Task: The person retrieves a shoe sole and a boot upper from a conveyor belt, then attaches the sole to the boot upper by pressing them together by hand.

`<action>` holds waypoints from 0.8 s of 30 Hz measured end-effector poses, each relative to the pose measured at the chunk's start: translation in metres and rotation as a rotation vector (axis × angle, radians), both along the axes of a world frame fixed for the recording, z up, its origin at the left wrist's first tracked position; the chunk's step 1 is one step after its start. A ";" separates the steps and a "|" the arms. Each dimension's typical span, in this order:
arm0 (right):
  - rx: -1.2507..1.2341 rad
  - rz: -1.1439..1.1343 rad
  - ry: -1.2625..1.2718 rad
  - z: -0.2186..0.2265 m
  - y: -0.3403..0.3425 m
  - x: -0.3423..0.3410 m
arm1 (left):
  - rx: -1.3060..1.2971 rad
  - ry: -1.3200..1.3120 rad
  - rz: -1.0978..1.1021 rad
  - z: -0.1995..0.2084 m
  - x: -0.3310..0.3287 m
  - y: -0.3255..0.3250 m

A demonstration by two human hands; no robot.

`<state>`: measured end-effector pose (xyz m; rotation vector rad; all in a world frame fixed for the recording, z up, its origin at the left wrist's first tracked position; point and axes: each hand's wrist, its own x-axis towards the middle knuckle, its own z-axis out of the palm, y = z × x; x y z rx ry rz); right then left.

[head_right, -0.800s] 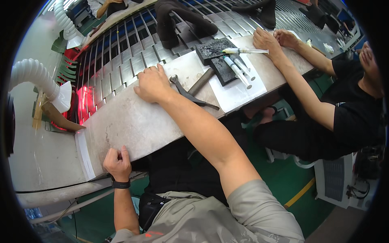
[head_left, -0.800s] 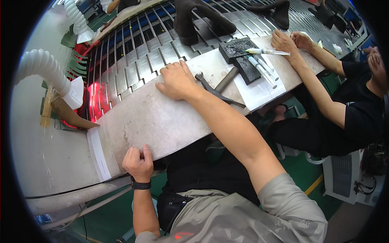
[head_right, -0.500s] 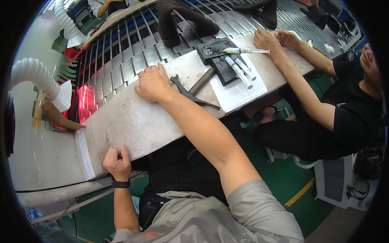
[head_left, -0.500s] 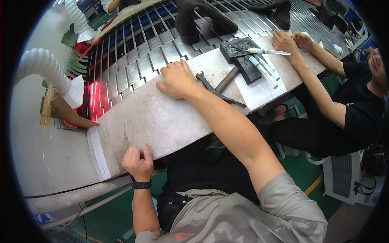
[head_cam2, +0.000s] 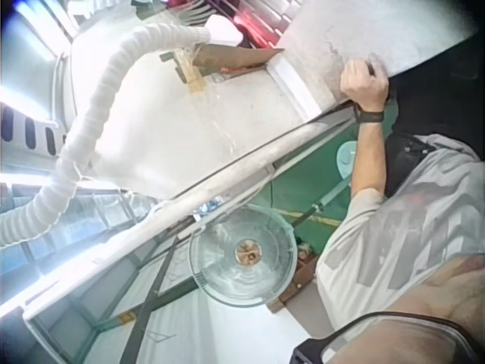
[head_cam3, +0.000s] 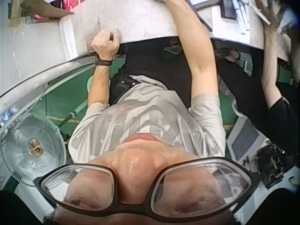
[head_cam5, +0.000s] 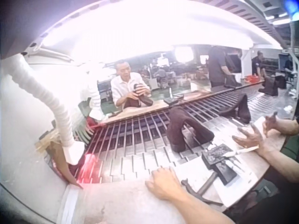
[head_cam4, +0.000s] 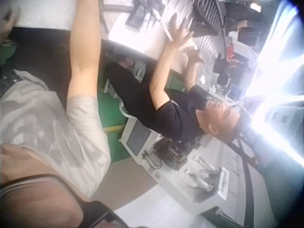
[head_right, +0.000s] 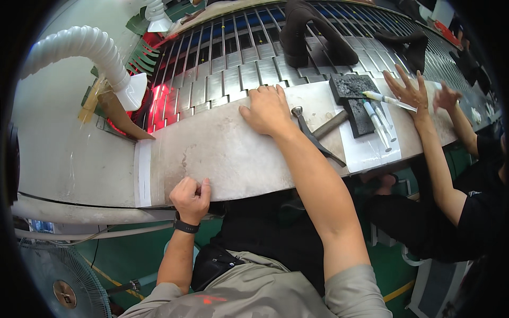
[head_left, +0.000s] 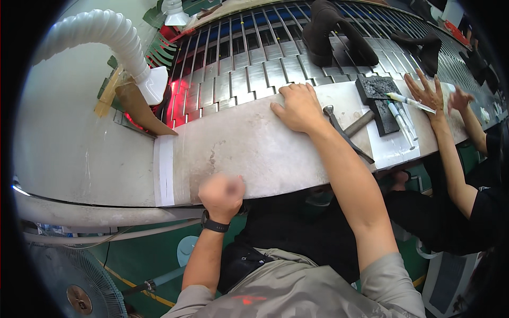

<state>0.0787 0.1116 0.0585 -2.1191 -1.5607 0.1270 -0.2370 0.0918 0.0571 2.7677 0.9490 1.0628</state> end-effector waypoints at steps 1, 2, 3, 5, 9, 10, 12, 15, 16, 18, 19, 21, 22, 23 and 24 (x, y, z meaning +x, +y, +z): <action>0.001 0.001 -0.002 0.000 0.002 0.002 | 0.002 0.007 -0.002 0.000 0.000 0.000; -0.005 0.011 0.005 0.002 0.002 0.002 | -0.003 0.007 -0.005 0.001 0.000 0.000; -0.011 0.020 0.012 0.004 0.001 0.001 | 0.000 -0.001 -0.001 0.001 -0.001 0.000; -0.002 0.013 -0.005 0.001 0.001 -0.001 | -0.002 -0.017 -0.009 0.002 0.000 0.000; 0.004 0.010 -0.012 -0.001 0.003 0.000 | -0.001 -0.001 -0.014 0.001 -0.001 0.001; 0.004 0.012 -0.009 -0.001 0.003 0.000 | 0.012 0.000 -0.011 0.001 -0.001 0.001; -0.006 0.001 -0.009 -0.001 0.003 0.000 | 0.003 -0.001 -0.014 0.001 -0.001 0.002; -0.014 -0.005 0.003 0.001 0.003 0.001 | -0.007 -0.001 -0.009 0.001 -0.001 0.001; -0.023 -0.001 0.008 0.002 0.003 0.000 | -0.011 -0.003 -0.002 0.001 -0.001 0.001; -0.036 0.001 0.013 0.002 0.003 -0.001 | -0.015 0.001 -0.001 0.001 -0.001 0.001; -0.036 0.006 0.018 0.003 0.003 -0.001 | -0.014 0.005 0.007 0.001 -0.002 0.001; -0.032 0.012 0.024 0.001 0.003 0.000 | -0.014 0.004 0.003 0.002 0.000 -0.001; -0.020 0.008 0.017 0.000 0.003 0.000 | -0.014 0.004 0.001 0.003 0.000 -0.001; -0.010 0.005 0.010 -0.001 0.003 0.000 | -0.015 0.003 0.001 0.003 0.000 -0.001; -0.012 0.005 0.009 -0.002 0.003 0.000 | -0.011 0.007 0.002 0.002 0.000 -0.001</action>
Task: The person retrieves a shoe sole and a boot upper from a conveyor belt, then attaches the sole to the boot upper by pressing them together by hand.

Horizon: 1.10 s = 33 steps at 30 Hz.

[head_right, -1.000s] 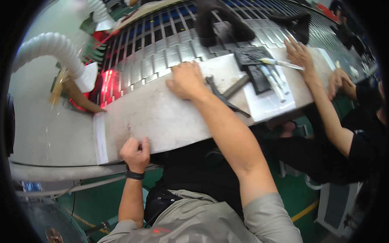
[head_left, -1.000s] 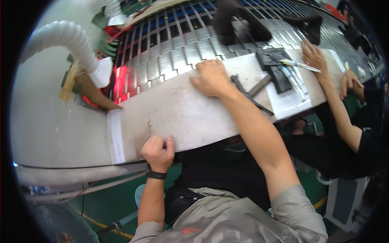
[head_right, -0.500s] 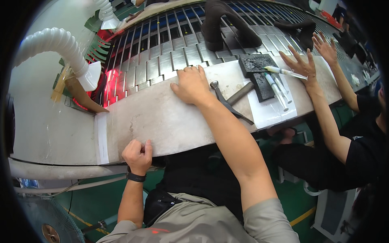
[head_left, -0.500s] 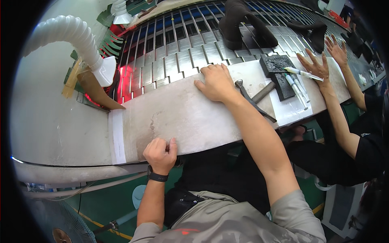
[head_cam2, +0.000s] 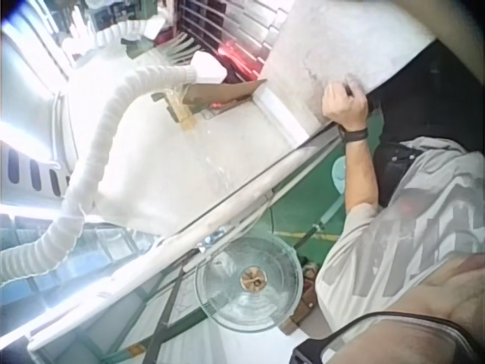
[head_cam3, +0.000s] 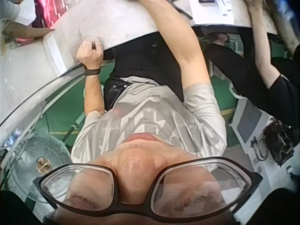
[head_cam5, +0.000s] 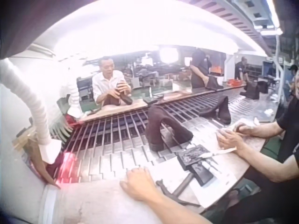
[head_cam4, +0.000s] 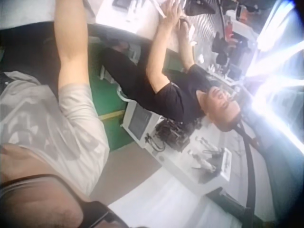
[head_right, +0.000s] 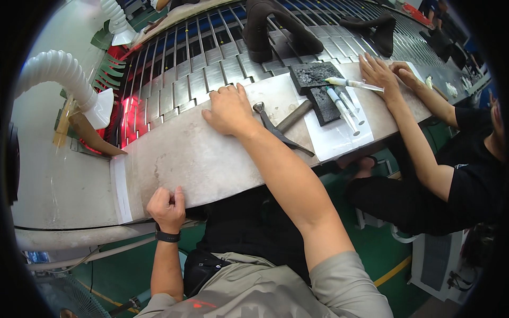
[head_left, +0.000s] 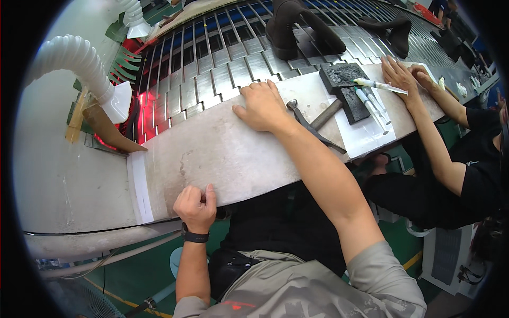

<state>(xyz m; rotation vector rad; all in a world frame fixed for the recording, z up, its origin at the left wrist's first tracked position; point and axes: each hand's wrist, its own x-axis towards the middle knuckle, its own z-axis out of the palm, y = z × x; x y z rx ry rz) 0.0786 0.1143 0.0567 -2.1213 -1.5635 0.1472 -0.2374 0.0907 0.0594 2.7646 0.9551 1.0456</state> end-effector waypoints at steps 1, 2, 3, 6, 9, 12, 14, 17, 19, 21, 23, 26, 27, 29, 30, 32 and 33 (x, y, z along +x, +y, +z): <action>-0.004 0.003 0.000 0.000 0.000 0.001 | 0.005 0.005 0.001 0.000 0.000 0.000; -0.006 0.006 0.000 0.000 0.000 0.001 | 0.006 0.005 0.001 -0.001 0.000 0.000; -0.005 0.006 0.001 0.000 0.000 0.001 | 0.009 0.007 0.000 -0.001 0.000 0.000; -0.004 -0.001 0.000 0.002 -0.001 0.000 | 0.010 0.010 -0.005 0.000 0.000 0.001; -0.017 0.014 0.020 0.005 -0.003 0.000 | 0.003 0.013 0.003 0.000 -0.002 0.000; -0.015 0.018 0.017 0.006 -0.002 0.002 | 0.000 0.018 0.013 -0.001 -0.001 0.000; -0.036 0.014 0.010 0.005 -0.002 0.001 | -0.001 0.026 0.015 0.000 0.000 0.000; -0.010 0.003 -0.003 0.006 -0.004 0.000 | 0.003 0.017 -0.003 0.000 0.000 0.000; -0.036 0.013 -0.003 0.011 -0.002 0.001 | 0.003 0.016 0.019 0.000 -0.002 0.001; -0.059 0.016 -0.010 0.009 -0.003 0.003 | -0.003 0.007 0.002 0.001 0.001 0.001; 0.001 0.014 -0.003 0.003 -0.002 -0.001 | -0.003 -0.002 -0.010 0.003 0.001 0.001; 0.003 0.015 0.009 0.003 0.003 -0.005 | 0.000 0.001 -0.001 0.005 -0.003 -0.001; 0.013 0.036 0.015 0.004 0.004 -0.007 | 0.002 0.006 0.002 0.006 -0.004 -0.001; -0.013 0.014 0.001 0.004 0.001 -0.003 | 0.013 0.023 0.035 0.008 -0.003 0.000; -0.005 0.015 -0.002 0.006 -0.002 -0.003 | -0.067 0.007 0.014 0.009 -0.002 -0.001; 0.017 0.039 0.001 0.010 -0.003 0.001 | -0.132 -0.007 0.018 0.017 0.001 0.005; 0.011 0.020 -0.008 0.009 -0.003 0.000 | -0.320 -0.055 0.039 0.024 0.003 0.007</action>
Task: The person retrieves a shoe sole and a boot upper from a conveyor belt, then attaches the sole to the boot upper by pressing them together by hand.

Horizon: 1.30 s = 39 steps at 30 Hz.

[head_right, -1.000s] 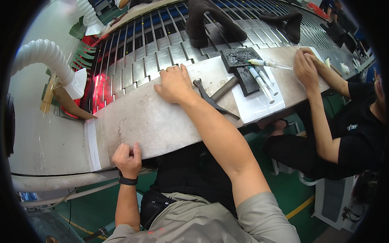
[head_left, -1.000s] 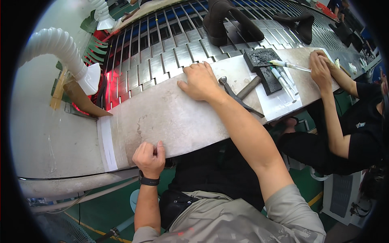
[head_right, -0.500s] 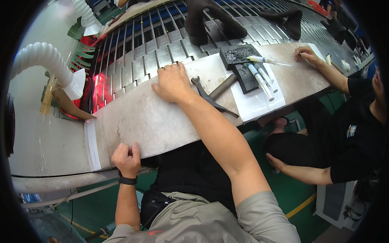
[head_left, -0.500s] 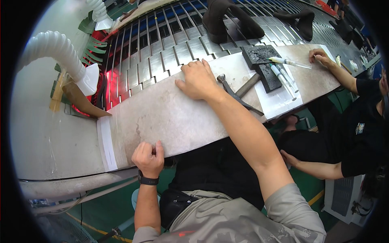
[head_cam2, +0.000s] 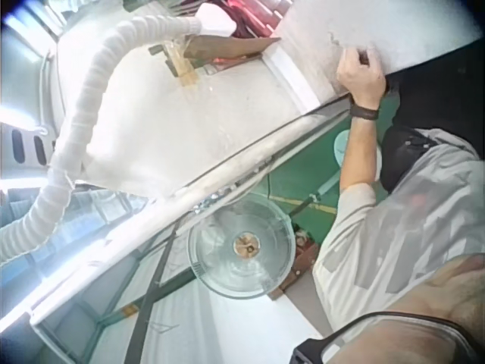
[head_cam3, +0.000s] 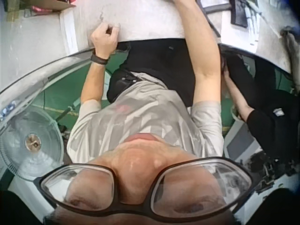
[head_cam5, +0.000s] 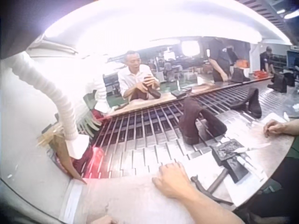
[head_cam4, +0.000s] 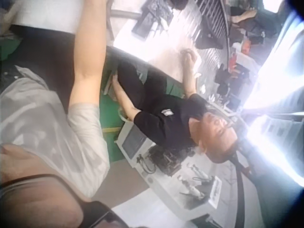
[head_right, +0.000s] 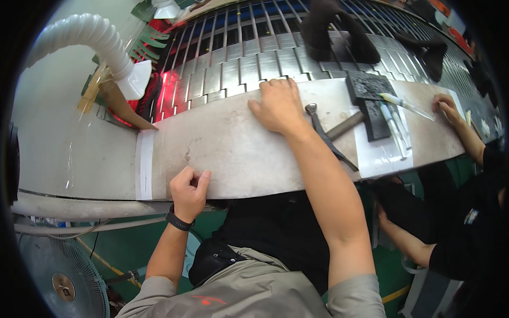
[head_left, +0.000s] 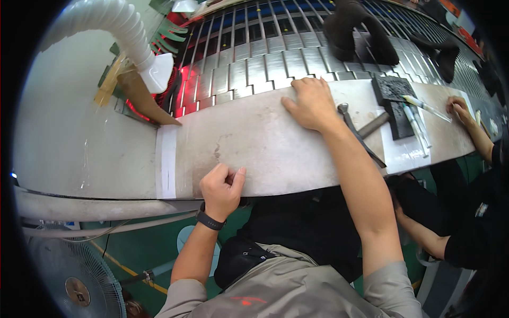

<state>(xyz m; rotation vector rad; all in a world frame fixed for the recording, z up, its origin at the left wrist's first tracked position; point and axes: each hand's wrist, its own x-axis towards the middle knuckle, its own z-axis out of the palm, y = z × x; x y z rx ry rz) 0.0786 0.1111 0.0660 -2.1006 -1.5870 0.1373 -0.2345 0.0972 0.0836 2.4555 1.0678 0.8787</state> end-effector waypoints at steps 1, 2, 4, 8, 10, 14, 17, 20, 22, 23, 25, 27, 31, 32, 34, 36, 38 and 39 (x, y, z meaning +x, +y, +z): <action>-0.008 -0.022 -0.009 -0.001 0.001 -0.002 | -0.188 -0.052 0.023 0.007 0.001 0.005; -0.007 -0.006 -0.004 -0.002 0.002 -0.004 | -0.187 -0.049 0.039 0.014 0.003 0.013; 0.029 -0.037 -0.021 -0.005 0.002 -0.005 | -0.343 -0.042 0.063 0.022 0.014 0.038; 0.016 -0.021 0.010 -0.001 0.004 -0.007 | -0.287 -0.114 0.010 0.019 0.046 0.133; 0.029 -0.012 0.024 -0.002 0.007 -0.010 | -0.376 -0.158 0.079 -0.006 0.059 0.203; 0.043 -0.006 0.065 0.002 0.007 -0.009 | -0.055 0.336 0.344 -0.034 0.086 0.317; 0.070 -0.009 0.100 0.003 0.004 -0.008 | -0.188 0.664 0.610 -0.040 0.087 0.378; 0.077 0.008 0.100 0.008 0.007 -0.014 | -0.046 0.785 0.923 -0.047 0.050 0.423; 0.066 -0.021 0.100 0.001 0.005 -0.011 | -0.037 0.741 1.129 -0.057 0.063 0.413; 0.076 -0.008 0.118 0.005 0.007 -0.016 | -0.150 0.766 1.091 -0.043 0.037 0.423; 0.070 -0.038 0.133 -0.001 0.003 -0.009 | -0.258 0.837 0.980 -0.041 0.051 0.403; 0.088 -0.028 0.153 0.003 0.006 -0.013 | -0.183 0.895 0.912 -0.029 0.039 0.399; 0.103 -0.008 0.155 0.008 0.010 -0.019 | 0.071 0.979 0.612 -0.007 0.049 0.379; 0.096 -0.013 0.148 0.005 0.009 -0.016 | 0.138 0.916 0.500 -0.011 0.075 0.363; 0.058 -0.033 0.135 0.004 0.006 -0.010 | 0.182 0.804 0.284 -0.007 0.128 0.333; 0.081 -0.019 0.142 0.004 0.004 -0.011 | 0.259 0.506 0.033 -0.007 0.165 0.308; 0.091 -0.002 0.158 0.001 0.002 -0.008 | 0.042 0.188 -0.100 0.002 0.201 0.281; 0.094 -0.005 0.152 0.001 0.001 -0.008 | 0.113 0.183 -0.138 0.003 0.203 0.280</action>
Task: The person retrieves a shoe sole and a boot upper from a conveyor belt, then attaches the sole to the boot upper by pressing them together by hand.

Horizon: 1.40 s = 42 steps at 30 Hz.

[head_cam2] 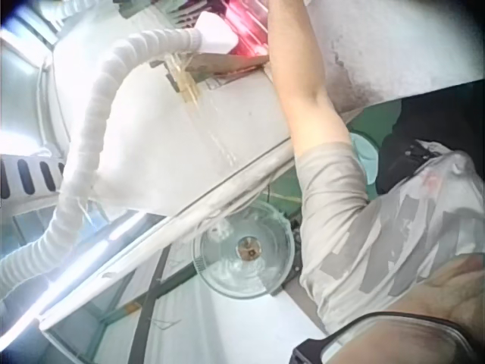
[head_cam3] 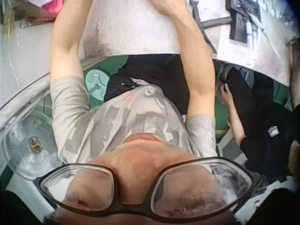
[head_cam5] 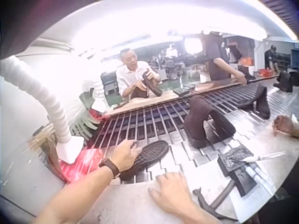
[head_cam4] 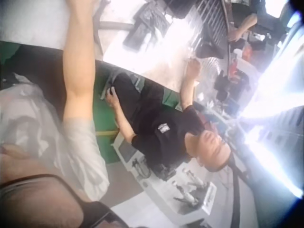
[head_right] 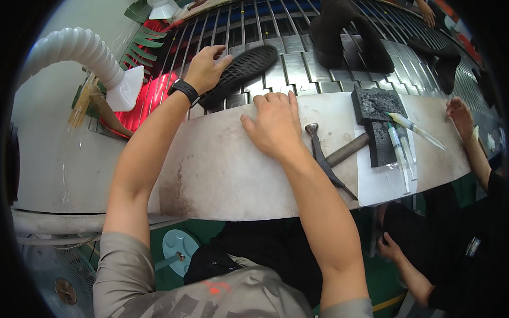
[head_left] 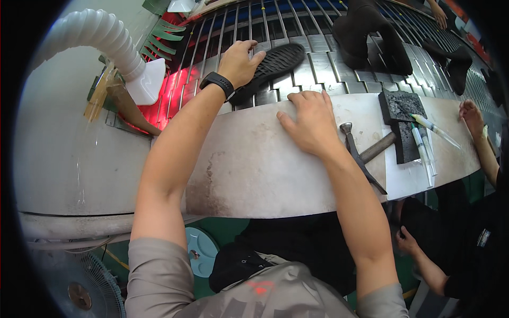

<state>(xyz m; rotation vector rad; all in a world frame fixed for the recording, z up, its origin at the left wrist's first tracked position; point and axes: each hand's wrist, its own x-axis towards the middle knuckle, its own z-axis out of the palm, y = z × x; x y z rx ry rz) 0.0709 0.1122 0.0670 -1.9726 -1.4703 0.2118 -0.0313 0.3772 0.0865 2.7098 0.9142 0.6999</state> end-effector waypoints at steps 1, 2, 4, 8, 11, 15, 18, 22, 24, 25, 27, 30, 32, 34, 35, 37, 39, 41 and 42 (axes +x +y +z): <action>0.008 0.008 0.007 -0.001 -0.001 0.000 | 0.065 -0.006 -0.046 0.002 0.003 -0.004; 0.019 0.017 0.018 0.000 -0.001 -0.001 | 0.070 -0.007 -0.048 -0.002 -0.005 -0.002; 0.025 0.011 0.018 0.000 0.001 -0.004 | 0.146 0.201 0.037 -0.006 -0.034 0.008; -0.004 -0.004 0.008 0.003 0.003 -0.005 | -0.351 0.318 0.004 -0.005 -0.075 0.001; -0.054 -0.004 -0.004 0.004 0.003 -0.002 | -0.355 0.392 0.013 0.011 -0.067 -0.031; 0.002 0.006 -0.008 0.000 0.001 0.003 | -0.498 0.272 -0.002 0.015 -0.033 -0.052; -0.007 -0.008 0.004 0.003 0.003 -0.001 | -0.451 0.013 -0.082 -0.001 -0.025 -0.019; -0.024 0.001 0.020 0.005 0.001 0.001 | -0.350 0.276 0.196 -0.016 -0.020 0.050; 0.009 0.041 0.027 0.006 0.001 -0.002 | -0.245 0.284 0.334 -0.023 -0.027 0.100; 0.015 0.057 0.038 0.009 0.003 -0.006 | -0.096 0.214 0.423 -0.028 -0.041 0.130; -0.033 0.046 0.052 0.011 -0.001 -0.001 | -0.179 0.255 0.554 -0.022 -0.028 0.166; -0.032 0.054 0.072 0.020 -0.001 -0.004 | -0.191 0.300 0.794 -0.015 -0.045 0.248; 0.004 0.049 0.099 0.017 -0.001 -0.005 | -0.185 0.340 0.895 -0.014 -0.065 0.311; -0.043 0.019 0.093 0.020 -0.002 0.001 | -0.170 0.524 0.816 -0.031 -0.056 0.347; 0.014 0.064 0.150 0.030 -0.002 -0.004 | -0.077 0.627 0.856 0.021 -0.103 0.396; -0.002 0.057 0.166 0.022 0.001 -0.003 | 0.037 0.531 0.901 0.013 -0.107 0.418; -0.066 0.058 0.164 0.022 0.007 -0.004 | 0.072 0.164 0.983 -0.007 -0.104 0.423; -0.049 0.032 0.169 0.024 0.008 -0.006 | 0.027 0.507 1.059 0.021 -0.111 0.446; -0.047 0.031 0.187 0.023 0.009 -0.007 | 0.079 0.515 1.015 0.013 -0.121 0.444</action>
